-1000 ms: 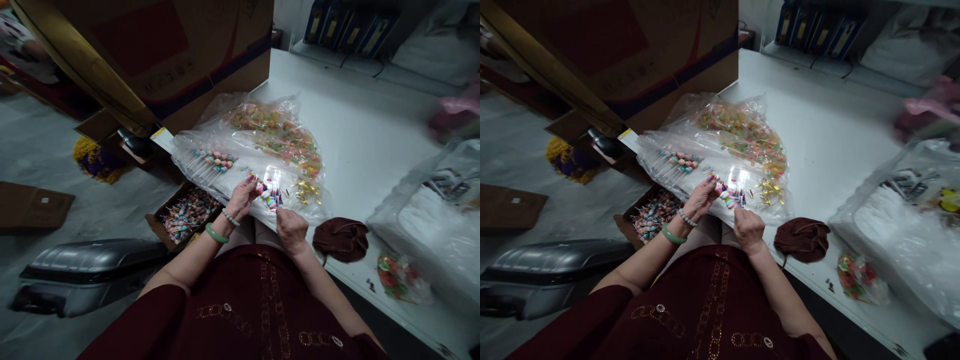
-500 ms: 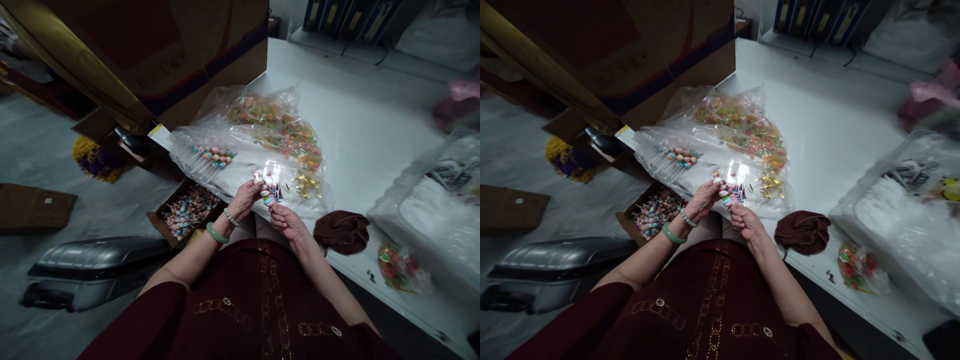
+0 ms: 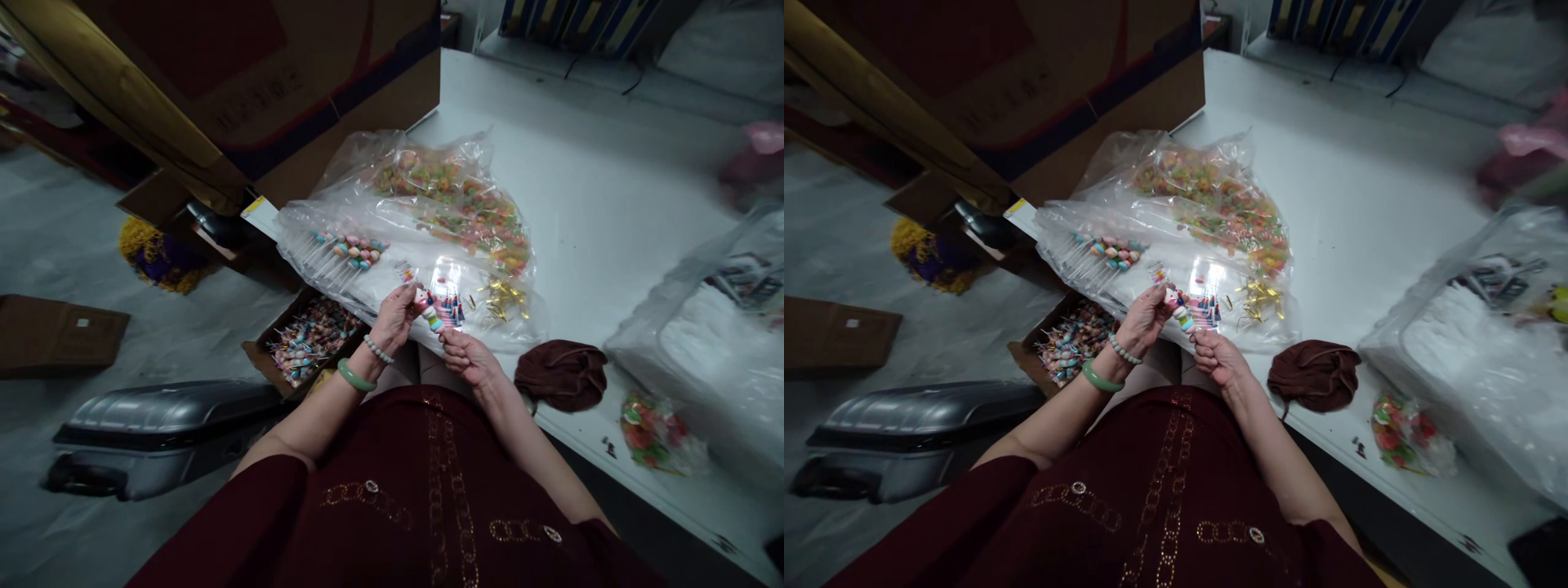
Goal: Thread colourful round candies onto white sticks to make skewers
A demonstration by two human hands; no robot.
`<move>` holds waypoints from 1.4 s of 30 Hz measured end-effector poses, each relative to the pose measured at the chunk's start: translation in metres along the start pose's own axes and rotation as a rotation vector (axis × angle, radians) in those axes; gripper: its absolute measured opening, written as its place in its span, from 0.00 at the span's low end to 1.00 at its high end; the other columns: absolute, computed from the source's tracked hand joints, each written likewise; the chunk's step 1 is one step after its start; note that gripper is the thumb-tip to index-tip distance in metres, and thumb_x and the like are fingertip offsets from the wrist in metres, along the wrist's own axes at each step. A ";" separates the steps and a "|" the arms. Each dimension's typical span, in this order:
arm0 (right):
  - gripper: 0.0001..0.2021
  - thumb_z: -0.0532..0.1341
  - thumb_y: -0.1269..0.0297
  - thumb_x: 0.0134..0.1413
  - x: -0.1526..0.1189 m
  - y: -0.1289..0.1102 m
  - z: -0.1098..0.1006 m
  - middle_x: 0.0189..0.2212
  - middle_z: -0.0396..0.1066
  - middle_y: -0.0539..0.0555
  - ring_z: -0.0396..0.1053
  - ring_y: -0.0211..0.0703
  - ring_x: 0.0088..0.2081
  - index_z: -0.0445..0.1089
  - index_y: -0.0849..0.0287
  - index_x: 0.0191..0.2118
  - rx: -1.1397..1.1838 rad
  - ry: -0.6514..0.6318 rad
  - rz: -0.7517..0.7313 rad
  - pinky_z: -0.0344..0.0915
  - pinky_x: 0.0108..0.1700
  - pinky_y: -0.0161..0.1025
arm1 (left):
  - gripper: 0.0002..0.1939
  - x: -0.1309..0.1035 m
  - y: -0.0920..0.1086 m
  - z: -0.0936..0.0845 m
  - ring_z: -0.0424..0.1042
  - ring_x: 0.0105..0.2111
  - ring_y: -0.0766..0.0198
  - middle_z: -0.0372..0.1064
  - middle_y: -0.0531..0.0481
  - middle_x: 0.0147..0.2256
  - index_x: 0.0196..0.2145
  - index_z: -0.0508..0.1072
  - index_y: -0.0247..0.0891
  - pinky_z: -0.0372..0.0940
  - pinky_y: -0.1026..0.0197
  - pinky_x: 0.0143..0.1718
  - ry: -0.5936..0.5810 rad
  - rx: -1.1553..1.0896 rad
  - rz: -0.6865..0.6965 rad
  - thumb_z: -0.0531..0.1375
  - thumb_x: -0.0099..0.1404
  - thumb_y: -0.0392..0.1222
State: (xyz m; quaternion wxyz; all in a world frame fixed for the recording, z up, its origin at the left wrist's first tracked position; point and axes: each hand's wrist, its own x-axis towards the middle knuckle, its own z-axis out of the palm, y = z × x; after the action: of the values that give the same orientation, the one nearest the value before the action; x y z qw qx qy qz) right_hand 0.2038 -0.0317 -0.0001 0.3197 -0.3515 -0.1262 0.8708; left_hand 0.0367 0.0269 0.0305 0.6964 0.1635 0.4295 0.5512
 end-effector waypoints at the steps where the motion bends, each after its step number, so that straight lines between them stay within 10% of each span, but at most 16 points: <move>1: 0.08 0.65 0.65 0.51 0.000 -0.001 0.000 0.11 0.48 0.37 0.36 0.24 0.12 0.66 0.62 0.31 0.007 -0.008 0.014 0.41 0.14 0.23 | 0.15 -0.001 0.000 0.000 0.74 0.28 0.68 0.71 0.52 0.25 0.33 0.73 0.33 0.66 0.69 0.29 -0.010 0.006 0.003 0.70 0.53 0.45; 11: 0.07 0.54 0.67 0.61 -0.003 -0.007 0.002 0.11 0.40 0.36 0.30 0.26 0.12 0.63 0.60 0.31 0.023 -0.136 0.157 0.39 0.14 0.23 | 0.20 -0.011 -0.001 0.004 0.77 0.31 0.63 0.72 0.51 0.26 0.35 0.72 0.33 0.69 0.65 0.34 -0.155 0.055 -0.058 0.71 0.51 0.49; 17: 0.10 0.63 0.59 0.48 -0.005 0.009 0.017 0.13 0.58 0.42 0.49 0.29 0.13 0.69 0.59 0.34 -0.375 0.240 -0.295 0.41 0.15 0.27 | 0.18 -0.007 -0.006 0.001 0.76 0.30 0.66 0.72 0.52 0.28 0.34 0.71 0.34 0.67 0.66 0.34 -0.055 0.023 0.027 0.72 0.51 0.45; 29: 0.09 0.56 0.60 0.57 -0.012 0.019 0.024 0.31 0.74 0.53 0.68 0.42 0.32 0.74 0.53 0.38 -1.143 0.663 -0.846 0.62 0.38 0.38 | 0.19 -0.014 -0.018 0.003 0.70 0.25 0.70 0.69 0.55 0.25 0.29 0.69 0.33 0.68 0.62 0.37 -0.029 0.080 0.008 0.71 0.50 0.48; 42: 0.13 0.68 0.65 0.35 -0.010 -0.008 0.015 0.14 0.61 0.42 0.41 0.21 0.12 0.69 0.62 0.31 -0.122 0.240 -0.169 0.35 0.14 0.25 | 0.25 -0.009 0.001 -0.003 0.69 0.22 0.69 0.71 0.51 0.22 0.23 0.70 0.33 0.66 0.64 0.31 -0.011 0.286 -0.062 0.72 0.41 0.58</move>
State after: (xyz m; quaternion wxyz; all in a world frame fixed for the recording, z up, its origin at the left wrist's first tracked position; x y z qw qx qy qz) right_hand 0.2027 -0.0319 0.0190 0.3827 -0.4599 -0.1690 0.7832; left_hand 0.0336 0.0185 0.0329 0.6848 0.2508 0.5048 0.4618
